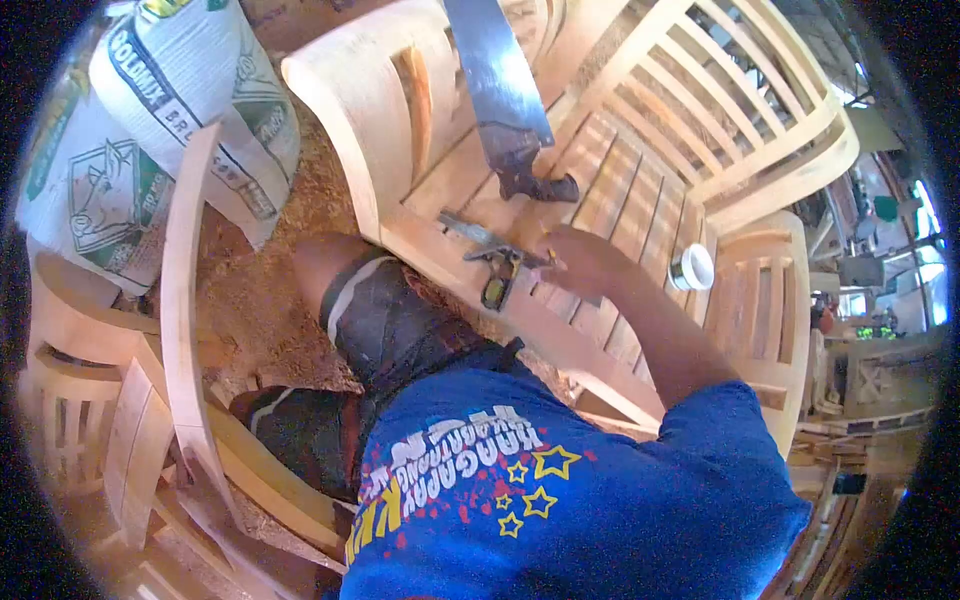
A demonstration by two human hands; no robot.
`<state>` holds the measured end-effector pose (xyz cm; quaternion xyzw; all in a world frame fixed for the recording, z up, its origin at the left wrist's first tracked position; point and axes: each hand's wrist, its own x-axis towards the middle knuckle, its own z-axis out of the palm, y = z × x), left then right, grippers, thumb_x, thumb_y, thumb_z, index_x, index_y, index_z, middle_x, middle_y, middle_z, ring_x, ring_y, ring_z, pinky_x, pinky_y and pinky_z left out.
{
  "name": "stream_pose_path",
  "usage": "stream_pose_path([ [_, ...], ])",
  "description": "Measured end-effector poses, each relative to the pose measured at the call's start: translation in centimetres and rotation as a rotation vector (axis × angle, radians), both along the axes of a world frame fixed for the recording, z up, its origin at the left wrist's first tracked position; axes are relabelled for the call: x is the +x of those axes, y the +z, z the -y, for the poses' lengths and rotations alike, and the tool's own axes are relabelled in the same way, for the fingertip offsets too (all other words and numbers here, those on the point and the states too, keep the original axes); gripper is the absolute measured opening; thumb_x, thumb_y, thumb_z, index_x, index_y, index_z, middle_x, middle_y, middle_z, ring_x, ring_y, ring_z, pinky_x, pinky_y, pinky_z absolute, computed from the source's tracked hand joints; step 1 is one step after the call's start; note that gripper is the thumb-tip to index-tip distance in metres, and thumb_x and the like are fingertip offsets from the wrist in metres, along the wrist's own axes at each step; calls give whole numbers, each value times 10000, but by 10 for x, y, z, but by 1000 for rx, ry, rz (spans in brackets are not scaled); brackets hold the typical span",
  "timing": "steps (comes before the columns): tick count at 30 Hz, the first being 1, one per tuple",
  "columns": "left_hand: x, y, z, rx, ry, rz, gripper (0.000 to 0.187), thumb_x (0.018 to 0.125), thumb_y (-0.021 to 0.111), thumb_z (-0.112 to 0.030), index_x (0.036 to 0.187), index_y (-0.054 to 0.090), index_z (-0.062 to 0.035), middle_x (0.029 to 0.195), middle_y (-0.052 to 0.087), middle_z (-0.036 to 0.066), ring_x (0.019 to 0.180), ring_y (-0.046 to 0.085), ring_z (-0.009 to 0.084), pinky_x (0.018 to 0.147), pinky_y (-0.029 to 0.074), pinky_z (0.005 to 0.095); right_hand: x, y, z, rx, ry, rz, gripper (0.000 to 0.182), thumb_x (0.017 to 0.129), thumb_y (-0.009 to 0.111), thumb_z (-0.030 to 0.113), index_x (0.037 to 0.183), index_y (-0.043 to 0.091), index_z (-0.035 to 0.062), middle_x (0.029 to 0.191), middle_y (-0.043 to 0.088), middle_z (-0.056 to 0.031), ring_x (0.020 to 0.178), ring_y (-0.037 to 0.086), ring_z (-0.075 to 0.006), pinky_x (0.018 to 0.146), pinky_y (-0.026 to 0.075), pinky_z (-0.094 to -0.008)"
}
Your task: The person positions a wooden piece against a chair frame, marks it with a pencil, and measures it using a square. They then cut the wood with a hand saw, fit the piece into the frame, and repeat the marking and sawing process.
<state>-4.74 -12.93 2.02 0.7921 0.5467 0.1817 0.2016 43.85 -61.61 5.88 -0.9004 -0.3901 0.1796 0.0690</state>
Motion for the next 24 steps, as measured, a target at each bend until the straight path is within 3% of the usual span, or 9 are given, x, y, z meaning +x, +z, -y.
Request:
stream_pose_path([
  [4,5,0,2,-39,8,49,564,1095,561,-468,1183,720,66,1068,738,265,950,685,391,881,526,498,-3,26,-12,27,-44,-61,383,908,820,266,1192,710,34,1130,698,-174,1026,703,-334,900,574,-424],
  [7,-1,0,-4,27,-13,-30,537,1092,569,-451,1177,725,55,1071,733,272,958,680,404,901,524,496,16,24,-17,201,-78,169,409,885,810,190,1243,709,18,1157,719,-189,1004,719,-324,894,587,-407],
  [10,0,6,-4,-76,54,-91,500,1076,593,-442,1168,736,28,1084,723,275,977,671,412,922,516,490,40,20,-29,293,-195,399,444,859,800,154,1267,704,8,1200,719,-221,1052,715,-358,943,581,-432],
  [12,-4,12,1,-129,130,-108,487,1056,619,-456,1163,746,2,1082,719,273,985,671,409,926,511,485,50,7,-38,179,-151,546,479,870,791,208,1305,686,36,1298,713,-199,1224,656,-388,1061,520,-478],
  [15,-22,-4,-6,118,90,-327,537,1015,652,-534,1176,756,-32,1032,731,259,935,687,401,886,531,485,44,3,-68,130,-233,403,534,863,810,217,1310,645,-25,1254,708,-255,1202,668,-422,1045,530,-484],
  [17,5,50,2,-268,191,-184,560,999,658,-570,1176,764,-49,952,738,245,892,706,419,847,550,512,43,-7,-72,199,-297,328,641,824,839,179,1379,591,-24,1255,710,-259,1193,679,-431,1029,537,-487],
  [20,-5,40,1,-163,162,-64,598,990,644,-608,1120,778,-40,905,738,250,896,722,435,818,553,530,80,-59,-47,267,-335,469,796,762,852,78,1467,496,-24,1248,711,-260,1191,681,-435,1018,540,-482],
  [22,-9,41,-1,-192,156,-76,625,984,635,-630,1066,781,-28,940,740,262,934,723,442,829,551,529,70,-45,-60,272,-417,403,784,762,838,75,1454,491,-51,1255,694,-279,1173,679,-451,1011,544,-487],
  [24,-8,51,-4,-299,189,-116,654,978,627,-651,1026,777,-16,975,740,271,964,721,446,844,549,527,78,-62,-48,549,-365,324,776,756,831,66,1439,487,-67,1252,680,-293,1136,677,-470,995,545,-502],
])
